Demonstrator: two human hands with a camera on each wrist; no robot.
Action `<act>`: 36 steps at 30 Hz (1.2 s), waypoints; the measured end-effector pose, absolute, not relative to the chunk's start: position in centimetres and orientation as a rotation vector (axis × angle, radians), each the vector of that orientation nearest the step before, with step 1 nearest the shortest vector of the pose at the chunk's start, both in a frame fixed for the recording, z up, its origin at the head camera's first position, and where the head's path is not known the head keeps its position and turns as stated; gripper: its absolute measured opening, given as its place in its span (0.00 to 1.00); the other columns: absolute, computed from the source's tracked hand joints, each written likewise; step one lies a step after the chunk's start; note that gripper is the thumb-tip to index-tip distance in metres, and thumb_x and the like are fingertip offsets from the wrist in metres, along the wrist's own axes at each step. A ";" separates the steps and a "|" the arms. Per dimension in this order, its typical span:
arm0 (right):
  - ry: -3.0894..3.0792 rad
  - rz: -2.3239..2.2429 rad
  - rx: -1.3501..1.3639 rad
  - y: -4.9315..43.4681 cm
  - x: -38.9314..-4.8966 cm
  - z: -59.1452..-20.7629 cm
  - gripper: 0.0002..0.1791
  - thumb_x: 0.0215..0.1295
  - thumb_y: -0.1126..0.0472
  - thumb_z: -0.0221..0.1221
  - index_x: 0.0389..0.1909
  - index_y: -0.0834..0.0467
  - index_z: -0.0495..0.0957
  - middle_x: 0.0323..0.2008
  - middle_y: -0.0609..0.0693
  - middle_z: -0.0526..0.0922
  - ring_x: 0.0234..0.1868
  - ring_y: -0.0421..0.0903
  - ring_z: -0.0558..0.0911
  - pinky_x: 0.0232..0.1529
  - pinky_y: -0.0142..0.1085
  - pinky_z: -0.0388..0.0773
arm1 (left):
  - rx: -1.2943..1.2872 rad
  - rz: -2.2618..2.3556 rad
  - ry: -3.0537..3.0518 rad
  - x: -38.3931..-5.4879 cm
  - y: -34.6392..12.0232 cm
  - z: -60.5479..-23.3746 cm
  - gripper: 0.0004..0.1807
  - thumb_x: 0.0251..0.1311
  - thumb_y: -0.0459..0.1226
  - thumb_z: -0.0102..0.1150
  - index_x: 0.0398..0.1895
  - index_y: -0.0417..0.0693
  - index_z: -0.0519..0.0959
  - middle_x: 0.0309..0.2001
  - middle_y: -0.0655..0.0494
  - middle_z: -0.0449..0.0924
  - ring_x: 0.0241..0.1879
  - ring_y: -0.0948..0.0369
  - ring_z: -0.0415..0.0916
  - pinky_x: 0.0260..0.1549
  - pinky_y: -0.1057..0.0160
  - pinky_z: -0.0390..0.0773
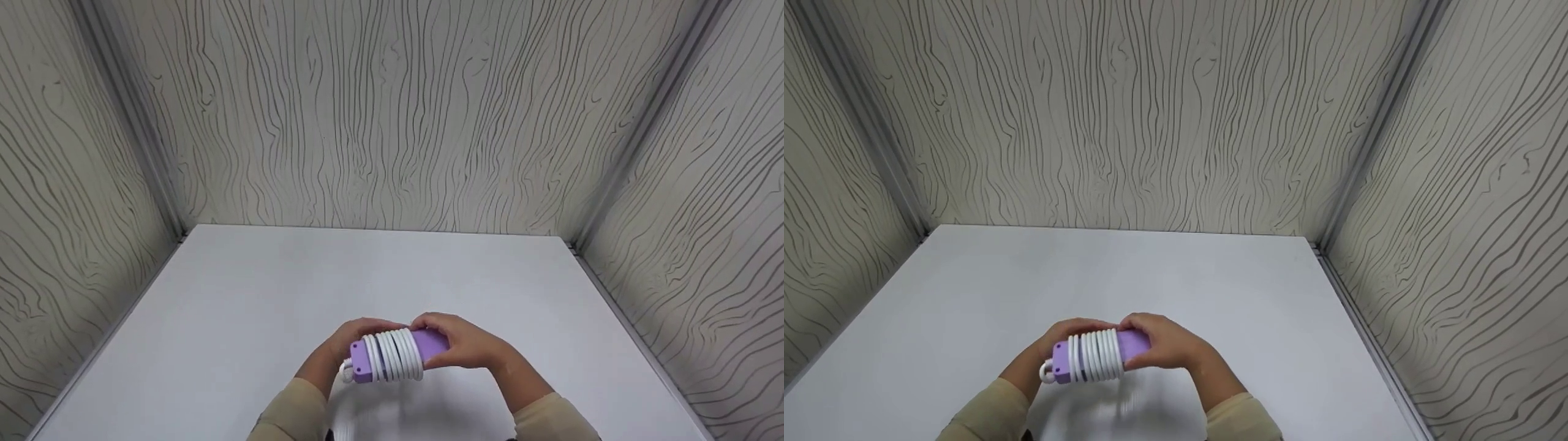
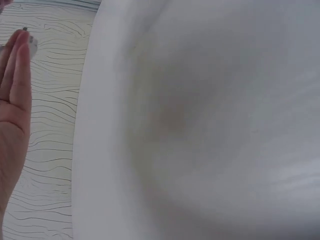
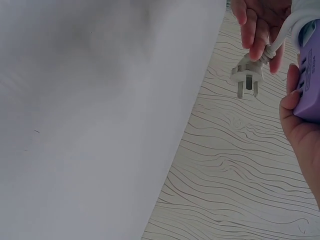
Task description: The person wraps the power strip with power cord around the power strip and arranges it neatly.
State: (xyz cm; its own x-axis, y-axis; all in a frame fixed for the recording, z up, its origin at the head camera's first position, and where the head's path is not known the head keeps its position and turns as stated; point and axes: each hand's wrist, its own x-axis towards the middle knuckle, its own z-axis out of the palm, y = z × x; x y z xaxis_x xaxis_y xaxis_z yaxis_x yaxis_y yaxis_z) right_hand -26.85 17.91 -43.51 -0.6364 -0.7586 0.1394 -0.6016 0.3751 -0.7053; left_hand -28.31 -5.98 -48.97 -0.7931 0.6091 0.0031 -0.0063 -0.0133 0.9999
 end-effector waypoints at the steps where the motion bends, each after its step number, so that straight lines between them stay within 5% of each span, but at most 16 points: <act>1: 2.425 -1.095 -1.215 17.9 -26.9 -43.9 0.26 0.49 0.55 0.66 0.51 0.51 0.71 0.46 0.46 0.75 0.43 0.42 0.73 0.42 0.34 0.72 | 0.607 1.851 1.769 -28.5 -6.1 -49.2 0.28 0.65 0.53 0.37 0.53 0.45 0.76 0.50 0.53 0.78 0.49 0.59 0.74 0.48 0.61 0.71; 4: 2.427 -1.056 -1.209 17.9 -27.0 -44.7 0.27 0.48 0.52 0.66 0.51 0.49 0.71 0.47 0.43 0.75 0.44 0.41 0.73 0.43 0.34 0.72 | 0.592 1.833 1.555 -29.0 -6.3 -49.9 0.32 0.66 0.56 0.29 0.57 0.44 0.72 0.51 0.47 0.76 0.48 0.56 0.75 0.47 0.59 0.73; 9: 2.452 -1.024 -1.243 17.6 -26.9 -45.4 0.27 0.48 0.51 0.66 0.51 0.49 0.70 0.48 0.43 0.74 0.46 0.41 0.72 0.45 0.35 0.72 | 0.745 1.694 1.614 -29.5 -6.5 -50.2 0.26 0.62 0.48 0.41 0.63 0.56 0.66 0.53 0.48 0.74 0.44 0.58 0.76 0.41 0.62 0.76; 15: 2.508 -0.906 -1.313 17.1 -26.6 -46.0 0.27 0.48 0.50 0.66 0.50 0.49 0.70 0.47 0.42 0.75 0.46 0.39 0.72 0.45 0.34 0.72 | 0.866 1.641 1.616 -29.6 -6.2 -50.0 0.28 0.57 0.39 0.50 0.64 0.55 0.64 0.58 0.50 0.69 0.49 0.57 0.72 0.44 0.62 0.74; 21: 2.597 -0.818 -1.298 17.1 -26.8 -47.3 0.28 0.46 0.51 0.67 0.49 0.50 0.69 0.49 0.43 0.72 0.47 0.39 0.70 0.44 0.34 0.72 | 0.768 1.584 1.853 -29.2 -5.5 -50.0 0.26 0.54 0.39 0.57 0.59 0.61 0.69 0.54 0.55 0.72 0.52 0.57 0.70 0.47 0.59 0.72; 30: 2.642 -0.817 -1.269 17.0 -27.8 -51.0 0.31 0.49 0.48 0.65 0.54 0.48 0.64 0.51 0.44 0.68 0.51 0.40 0.70 0.52 0.38 0.70 | 0.453 1.385 2.346 -29.3 -3.6 -50.5 0.17 0.53 0.51 0.59 0.45 0.59 0.80 0.45 0.59 0.77 0.42 0.59 0.71 0.45 0.53 0.70; 36: 2.671 -0.845 -1.174 16.7 -28.1 -52.6 0.30 0.50 0.50 0.65 0.53 0.52 0.65 0.54 0.47 0.68 0.54 0.43 0.69 0.56 0.42 0.67 | 0.328 1.328 2.424 -29.4 -2.6 -51.0 0.12 0.56 0.41 0.52 0.42 0.55 0.80 0.51 0.55 0.74 0.48 0.54 0.68 0.50 0.46 0.66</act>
State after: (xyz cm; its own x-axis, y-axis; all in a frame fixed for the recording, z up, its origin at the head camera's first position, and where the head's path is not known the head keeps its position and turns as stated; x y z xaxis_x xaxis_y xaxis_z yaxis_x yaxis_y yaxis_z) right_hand -28.15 16.67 -52.57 -0.6969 -0.7065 0.1232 -0.6487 0.5478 -0.5282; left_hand -29.42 -2.60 -50.96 -0.9096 0.3659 -0.1967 0.0312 0.5325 0.8459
